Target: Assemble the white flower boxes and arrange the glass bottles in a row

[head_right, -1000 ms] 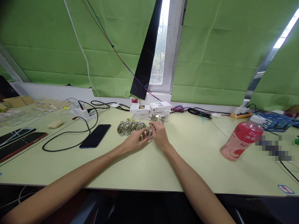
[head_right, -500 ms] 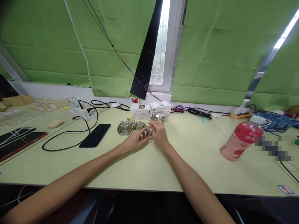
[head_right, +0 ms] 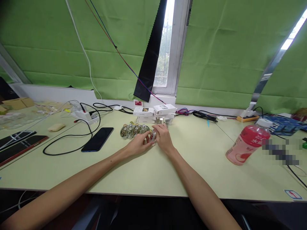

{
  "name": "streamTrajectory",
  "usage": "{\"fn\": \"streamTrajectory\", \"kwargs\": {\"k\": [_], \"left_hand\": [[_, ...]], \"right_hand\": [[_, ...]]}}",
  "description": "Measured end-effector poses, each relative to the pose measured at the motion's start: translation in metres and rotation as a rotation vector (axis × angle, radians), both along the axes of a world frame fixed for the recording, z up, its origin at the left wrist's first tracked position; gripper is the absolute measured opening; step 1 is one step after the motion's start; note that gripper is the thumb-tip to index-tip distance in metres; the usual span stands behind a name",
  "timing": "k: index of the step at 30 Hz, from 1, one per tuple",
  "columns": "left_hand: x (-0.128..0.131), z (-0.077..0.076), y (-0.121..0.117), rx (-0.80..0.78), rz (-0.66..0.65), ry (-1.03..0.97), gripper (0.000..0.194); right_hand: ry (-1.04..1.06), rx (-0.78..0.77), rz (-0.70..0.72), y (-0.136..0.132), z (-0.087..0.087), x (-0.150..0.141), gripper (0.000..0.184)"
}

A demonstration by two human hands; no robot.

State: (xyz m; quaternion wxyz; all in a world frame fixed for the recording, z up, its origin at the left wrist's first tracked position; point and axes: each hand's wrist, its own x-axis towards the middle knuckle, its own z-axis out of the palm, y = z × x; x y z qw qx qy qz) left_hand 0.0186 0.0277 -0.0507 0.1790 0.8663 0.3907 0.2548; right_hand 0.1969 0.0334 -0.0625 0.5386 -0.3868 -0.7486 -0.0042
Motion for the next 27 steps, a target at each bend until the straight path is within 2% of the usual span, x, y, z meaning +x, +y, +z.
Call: {"fn": "streamTrajectory", "kwargs": {"k": [18, 27], "left_hand": [[-0.0001, 0.0041, -0.0023, -0.005, -0.003, 0.018, 0.024], [-0.0007, 0.0040, -0.0026, -0.005, -0.006, 0.015, 0.024]], "right_hand": [[0.007, -0.028, 0.003, -0.0011, 0.0028, 0.0008, 0.028], [0.065, -0.067, -0.017, -0.0031, 0.0026, -0.0006, 0.020]]}}
